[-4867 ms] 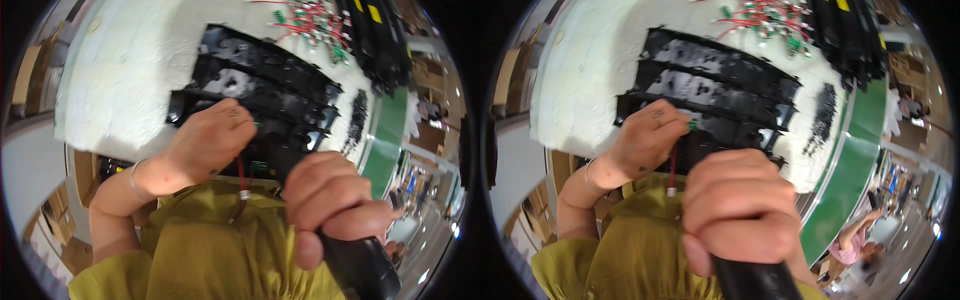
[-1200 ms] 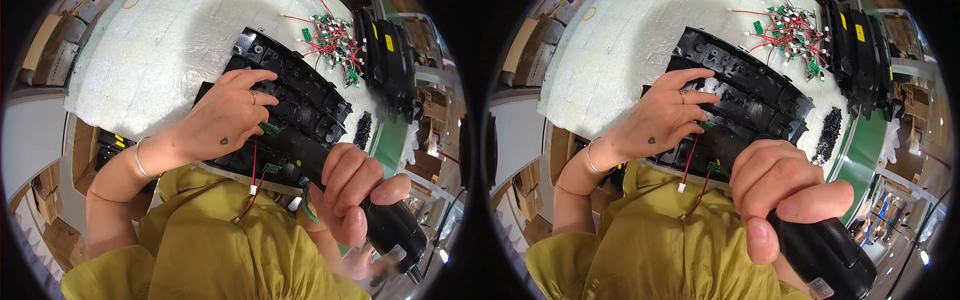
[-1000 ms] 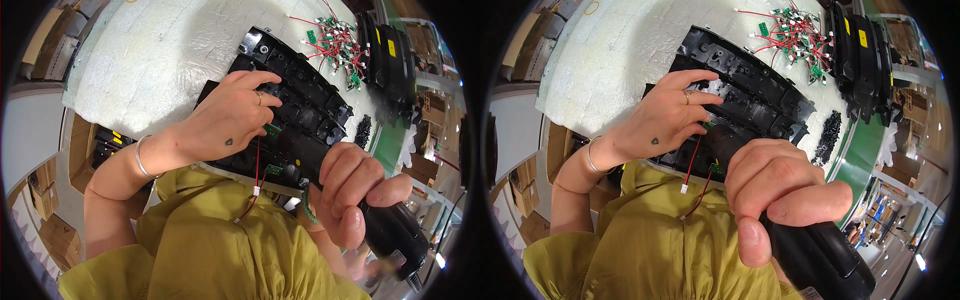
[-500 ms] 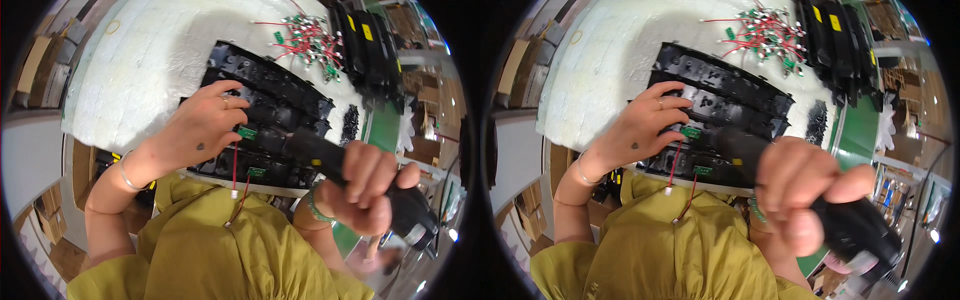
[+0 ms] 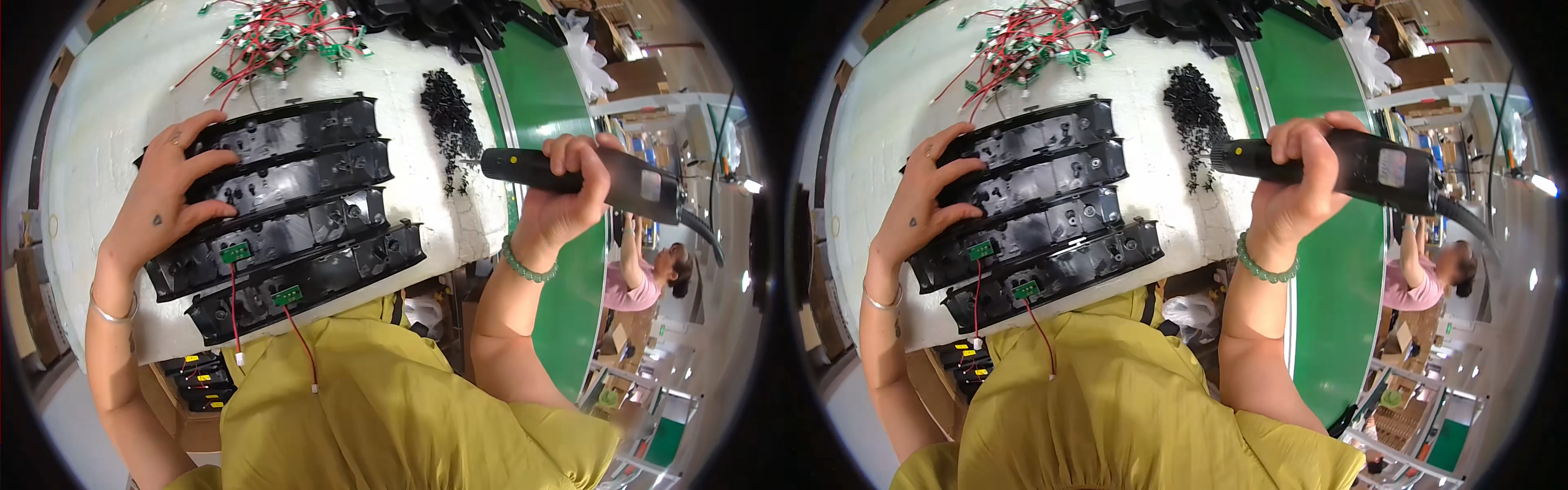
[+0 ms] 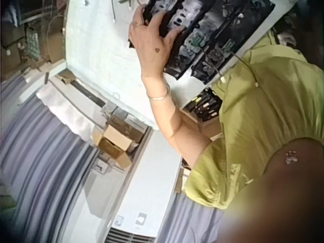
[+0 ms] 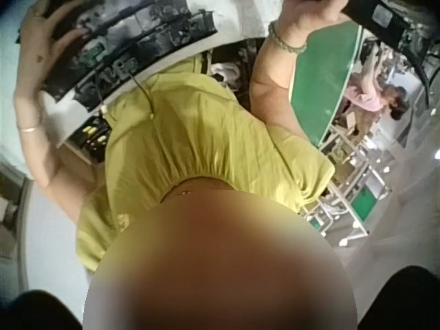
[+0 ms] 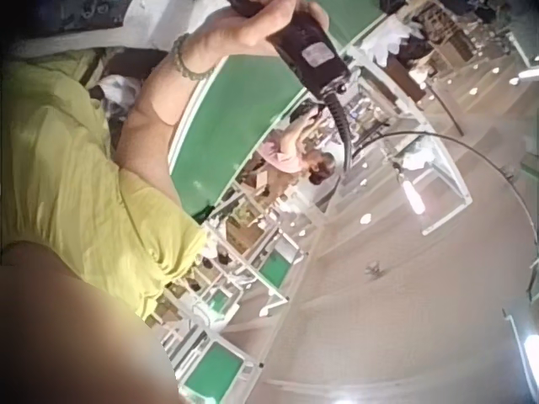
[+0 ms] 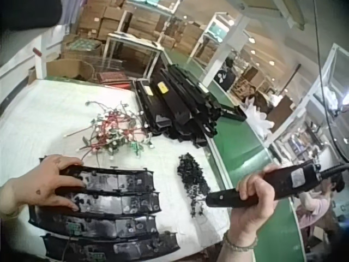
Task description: Assembling electronic components by installing circuit boards and wires into plastic housings.
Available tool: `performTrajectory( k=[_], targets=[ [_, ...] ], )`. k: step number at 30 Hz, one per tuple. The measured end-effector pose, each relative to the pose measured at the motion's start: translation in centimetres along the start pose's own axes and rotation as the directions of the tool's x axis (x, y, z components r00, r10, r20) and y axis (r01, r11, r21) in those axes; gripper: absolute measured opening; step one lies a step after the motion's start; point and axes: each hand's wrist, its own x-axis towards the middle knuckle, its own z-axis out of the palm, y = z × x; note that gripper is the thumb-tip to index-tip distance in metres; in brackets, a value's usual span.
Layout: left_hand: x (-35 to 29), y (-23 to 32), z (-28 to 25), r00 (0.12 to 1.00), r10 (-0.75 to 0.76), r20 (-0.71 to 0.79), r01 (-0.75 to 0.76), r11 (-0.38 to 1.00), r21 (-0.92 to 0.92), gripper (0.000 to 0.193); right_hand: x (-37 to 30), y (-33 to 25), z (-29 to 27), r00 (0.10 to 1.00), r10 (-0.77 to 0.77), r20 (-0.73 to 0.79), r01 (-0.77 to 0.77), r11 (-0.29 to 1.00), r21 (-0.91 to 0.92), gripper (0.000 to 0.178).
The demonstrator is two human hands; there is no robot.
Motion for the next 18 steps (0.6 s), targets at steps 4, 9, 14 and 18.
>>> performTrajectory(
  k=[4, 9, 14, 18],
  targets=[
    [-0.4, 0.2, -0.1, 0.998, -0.057, 0.009, 0.057, 0.998, -0.012, 0.051, 0.3, 1.3, -0.8, 1.000, 0.015, -0.014, -0.015, 1.000, 0.020, 0.021],
    [-0.1, 1.0, -0.7, 0.998, -0.069, 0.016, 0.068, 0.997, 0.026, 0.053, 0.5, 3.5, -1.1, 1.000, 0.021, -0.022, -0.021, 1.000, -0.002, 0.021],
    [1.5, 2.7, -2.4, 0.995, -0.049, -0.084, 0.042, 0.996, -0.083, 0.044, 0.4, 4.2, -1.4, 0.998, 0.061, -0.016, -0.061, 0.998, -0.024, 0.021],
    [4.9, 4.2, -1.3, 0.977, 0.151, -0.151, -0.170, 0.977, -0.126, 0.029, 0.4, 2.6, -1.5, 0.999, 0.047, -0.017, -0.044, 0.993, 0.107, 0.023]
  ],
)
